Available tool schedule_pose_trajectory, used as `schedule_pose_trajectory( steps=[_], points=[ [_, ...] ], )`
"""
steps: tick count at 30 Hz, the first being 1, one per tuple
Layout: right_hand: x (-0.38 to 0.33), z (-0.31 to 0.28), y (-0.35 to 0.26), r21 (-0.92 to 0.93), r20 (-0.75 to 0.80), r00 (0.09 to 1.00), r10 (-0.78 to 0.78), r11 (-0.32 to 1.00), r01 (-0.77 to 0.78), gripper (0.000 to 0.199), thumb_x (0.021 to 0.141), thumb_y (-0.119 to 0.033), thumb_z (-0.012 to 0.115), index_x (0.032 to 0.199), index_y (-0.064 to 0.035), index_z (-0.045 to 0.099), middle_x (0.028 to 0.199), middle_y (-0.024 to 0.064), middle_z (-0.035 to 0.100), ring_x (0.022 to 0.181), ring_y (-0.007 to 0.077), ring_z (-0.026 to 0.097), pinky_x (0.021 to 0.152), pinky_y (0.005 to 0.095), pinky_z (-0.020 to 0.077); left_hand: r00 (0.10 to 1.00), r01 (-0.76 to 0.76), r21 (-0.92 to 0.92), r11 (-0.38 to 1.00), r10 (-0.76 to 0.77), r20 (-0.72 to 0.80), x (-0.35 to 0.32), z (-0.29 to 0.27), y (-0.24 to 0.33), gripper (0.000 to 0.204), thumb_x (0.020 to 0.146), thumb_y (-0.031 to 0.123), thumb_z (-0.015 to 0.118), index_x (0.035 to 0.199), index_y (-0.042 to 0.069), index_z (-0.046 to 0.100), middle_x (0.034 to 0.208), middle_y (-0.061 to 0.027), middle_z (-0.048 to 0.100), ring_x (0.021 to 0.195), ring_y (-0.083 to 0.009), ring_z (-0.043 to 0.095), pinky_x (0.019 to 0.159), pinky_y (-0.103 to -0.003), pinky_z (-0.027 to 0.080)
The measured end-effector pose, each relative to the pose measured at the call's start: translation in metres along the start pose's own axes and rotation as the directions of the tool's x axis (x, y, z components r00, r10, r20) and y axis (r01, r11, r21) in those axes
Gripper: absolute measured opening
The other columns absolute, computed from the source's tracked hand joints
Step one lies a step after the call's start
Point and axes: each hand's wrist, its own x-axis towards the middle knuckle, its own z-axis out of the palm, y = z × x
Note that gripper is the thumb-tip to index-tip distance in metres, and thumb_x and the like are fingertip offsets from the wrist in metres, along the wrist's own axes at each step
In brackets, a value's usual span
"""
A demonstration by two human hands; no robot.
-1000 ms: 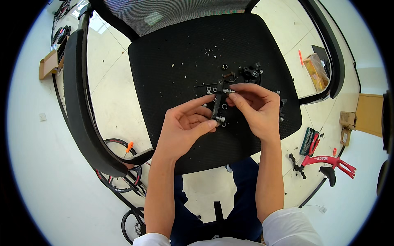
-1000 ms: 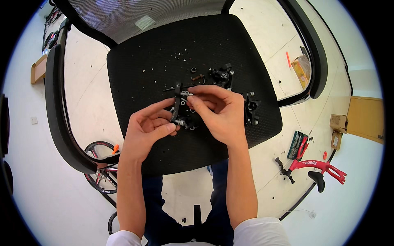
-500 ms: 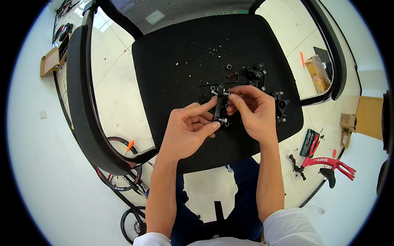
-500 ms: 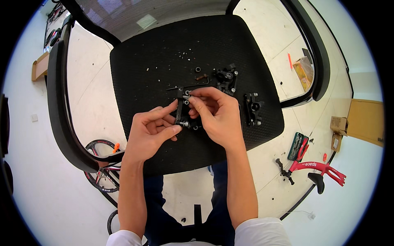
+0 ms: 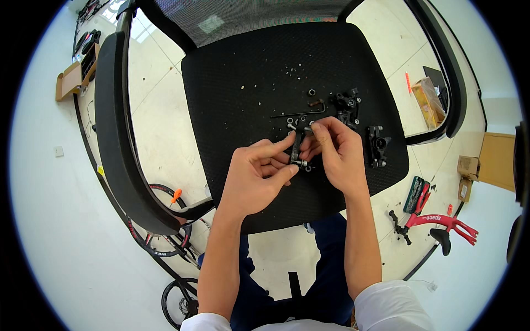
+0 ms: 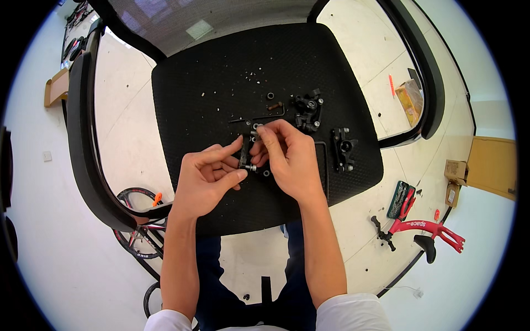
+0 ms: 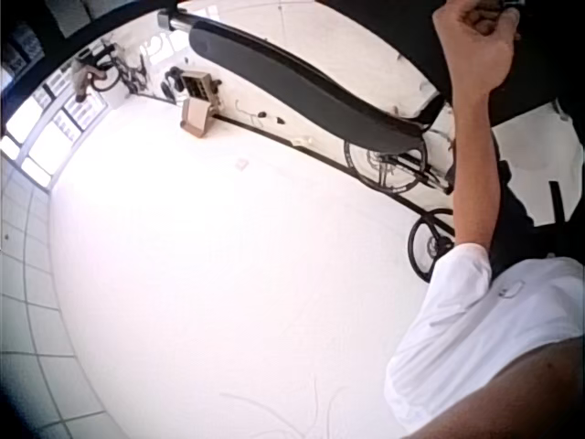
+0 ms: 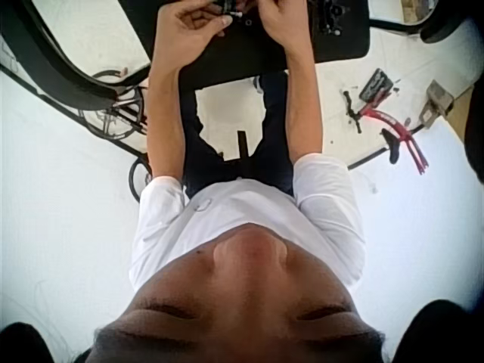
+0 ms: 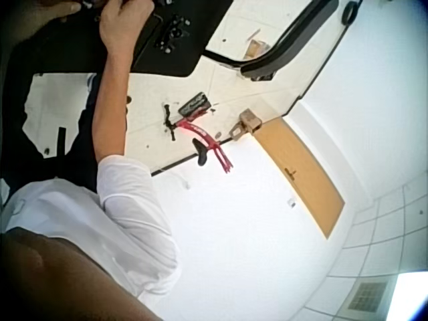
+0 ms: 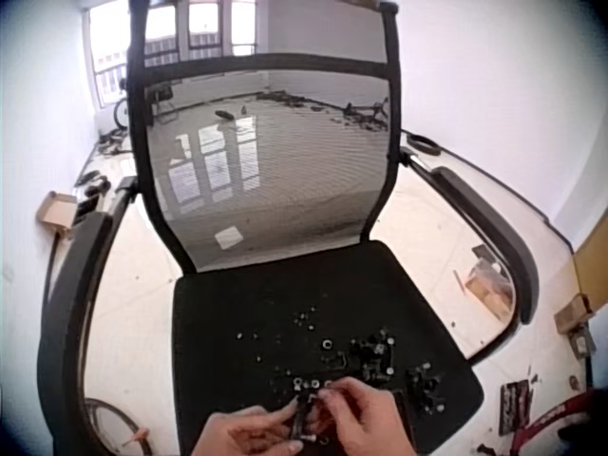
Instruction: The person assembles small mechanical components on a black chair seat, picking up parts, inserting pins, and joining pieces together. The person handles multiple small parts and uses an Allen key to tighten connections.
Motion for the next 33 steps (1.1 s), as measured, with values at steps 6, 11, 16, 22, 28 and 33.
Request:
schedule_pose_trajectory(
  steps=[6,11,16,22,28,33],
  points=[
    [0.000,0.001,0.000,-0.156,0.038,0.996,0.085,0.985,-0.078,0.038,0.105,-0.028,0.048,0.081,-0.0009,0.058,0.062,0.0017,0.057,0.051,0.0070,0.053,0.047,0.0223,0.0420,1.000,-0.012,-0.013,1.000,0.012,-0.011,0.002,0.000,-0.006,0.053,0.080,-0.013,0.069,0.130,-0.002,0.060,0.088,-0.0074,0.063,0.075,-0.0118,0.067,0.066,-0.023,0.058],
    [-0.001,0.005,-0.006,-0.077,0.053,0.995,0.087,0.994,-0.083,0.036,0.104,-0.025,0.050,0.082,0.0017,0.060,0.059,0.0026,0.056,0.050,0.0076,0.053,0.048,0.0238,0.0413,1.000,0.016,-0.075,0.997,-0.015,0.018,0.003,-0.004,-0.004,0.052,0.081,-0.009,0.069,0.132,0.000,0.060,0.089,-0.0110,0.067,0.076,-0.0132,0.068,0.066,-0.025,0.060],
    [0.001,-0.001,-0.002,0.049,0.056,0.997,0.051,0.997,-0.054,0.022,0.100,-0.018,0.060,0.087,0.0006,0.062,0.069,0.0036,0.063,0.056,0.0074,0.057,0.051,0.0220,0.0451,0.999,0.036,-0.045,0.998,-0.034,0.042,0.002,-0.007,0.003,0.054,0.080,-0.011,0.069,0.132,-0.004,0.058,0.087,-0.0101,0.067,0.075,-0.0129,0.066,0.064,-0.025,0.057],
    [0.004,-0.009,0.000,0.173,0.040,0.999,0.011,0.985,-0.017,0.010,0.089,-0.002,0.072,0.090,0.0027,0.063,0.077,0.0081,0.068,0.066,0.0104,0.065,0.058,0.0218,0.0530,0.996,0.065,-0.050,0.997,-0.062,0.059,0.001,-0.008,0.005,0.054,0.079,-0.012,0.069,0.132,-0.006,0.058,0.087,-0.0087,0.064,0.074,-0.0123,0.064,0.062,-0.024,0.055],
    [0.006,-0.009,-0.003,0.241,0.021,0.997,0.072,0.968,-0.075,0.011,0.088,-0.003,0.073,0.085,0.0032,0.063,0.077,0.0104,0.069,0.064,0.0126,0.067,0.058,0.0233,0.0556,0.997,0.042,-0.063,0.997,-0.039,0.060,0.002,-0.006,0.003,0.054,0.079,-0.012,0.069,0.131,-0.005,0.058,0.088,-0.0077,0.062,0.074,-0.0120,0.064,0.062,-0.023,0.055],
    [0.006,-0.013,-0.001,0.216,0.057,0.990,0.129,0.967,-0.139,0.023,0.095,-0.016,0.067,0.079,-0.0001,0.062,0.066,0.0070,0.065,0.055,0.0093,0.061,0.050,0.0218,0.0490,0.998,0.026,-0.054,0.998,-0.023,0.058,0.002,0.000,0.003,0.054,0.079,-0.014,0.069,0.131,-0.005,0.058,0.088,-0.0060,0.061,0.074,-0.0111,0.063,0.062,-0.023,0.055]
  ],
)
